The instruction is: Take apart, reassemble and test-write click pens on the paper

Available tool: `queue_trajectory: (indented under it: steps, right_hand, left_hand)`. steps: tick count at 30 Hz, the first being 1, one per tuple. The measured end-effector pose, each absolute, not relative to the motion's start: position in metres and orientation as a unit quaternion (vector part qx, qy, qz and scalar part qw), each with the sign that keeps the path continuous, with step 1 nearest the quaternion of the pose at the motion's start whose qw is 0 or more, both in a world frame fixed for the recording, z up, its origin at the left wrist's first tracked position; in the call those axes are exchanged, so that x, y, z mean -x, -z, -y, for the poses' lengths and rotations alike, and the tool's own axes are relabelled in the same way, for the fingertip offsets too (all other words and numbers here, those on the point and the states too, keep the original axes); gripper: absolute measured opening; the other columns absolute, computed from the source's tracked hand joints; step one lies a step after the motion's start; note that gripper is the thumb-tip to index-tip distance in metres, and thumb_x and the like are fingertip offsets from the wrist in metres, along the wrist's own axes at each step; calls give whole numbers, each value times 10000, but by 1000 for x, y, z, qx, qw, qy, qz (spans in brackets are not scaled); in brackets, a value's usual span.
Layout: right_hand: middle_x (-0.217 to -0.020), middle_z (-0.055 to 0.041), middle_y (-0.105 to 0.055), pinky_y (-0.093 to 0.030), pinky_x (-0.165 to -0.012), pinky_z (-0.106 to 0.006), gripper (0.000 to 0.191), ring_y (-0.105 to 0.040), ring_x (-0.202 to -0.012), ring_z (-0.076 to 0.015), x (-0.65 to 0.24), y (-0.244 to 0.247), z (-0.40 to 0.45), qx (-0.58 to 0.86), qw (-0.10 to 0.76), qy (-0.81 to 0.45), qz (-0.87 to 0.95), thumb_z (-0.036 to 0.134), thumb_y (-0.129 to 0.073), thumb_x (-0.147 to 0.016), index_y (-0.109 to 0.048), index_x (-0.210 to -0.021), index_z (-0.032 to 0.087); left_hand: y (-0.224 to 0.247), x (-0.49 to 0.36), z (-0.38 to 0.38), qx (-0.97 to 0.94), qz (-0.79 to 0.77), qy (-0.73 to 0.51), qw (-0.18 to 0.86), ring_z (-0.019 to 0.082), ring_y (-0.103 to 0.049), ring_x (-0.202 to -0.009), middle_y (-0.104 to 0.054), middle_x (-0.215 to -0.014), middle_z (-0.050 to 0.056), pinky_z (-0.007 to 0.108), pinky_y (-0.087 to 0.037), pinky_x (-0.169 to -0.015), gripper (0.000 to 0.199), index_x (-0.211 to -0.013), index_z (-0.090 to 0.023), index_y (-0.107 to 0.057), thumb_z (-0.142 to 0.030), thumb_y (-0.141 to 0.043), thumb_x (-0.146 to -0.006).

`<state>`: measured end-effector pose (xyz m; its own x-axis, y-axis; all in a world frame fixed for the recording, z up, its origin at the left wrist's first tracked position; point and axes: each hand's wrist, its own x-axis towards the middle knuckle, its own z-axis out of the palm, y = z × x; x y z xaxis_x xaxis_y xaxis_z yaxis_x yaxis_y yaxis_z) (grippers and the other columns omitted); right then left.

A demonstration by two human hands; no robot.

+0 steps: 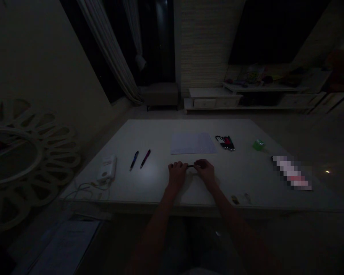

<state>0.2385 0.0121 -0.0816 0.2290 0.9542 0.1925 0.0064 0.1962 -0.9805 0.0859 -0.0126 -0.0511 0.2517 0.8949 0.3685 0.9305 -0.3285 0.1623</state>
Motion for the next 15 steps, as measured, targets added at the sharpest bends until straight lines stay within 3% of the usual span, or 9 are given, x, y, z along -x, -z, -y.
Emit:
queue_trajectory:
  steps: [15]
  right_hand:
    - [-832,-99,-695,-524,-753,-394,349,-650,-788,-222,-272,83,-6,538,613,-333,473,424,-709,-603,-628,-820,163]
  left_hand:
    - [58,-78,8,747,622,233,19,206,-504,-917,-596,-939,34,383,-292,-825,242,-962,-258,-572,-115,-407,-856]
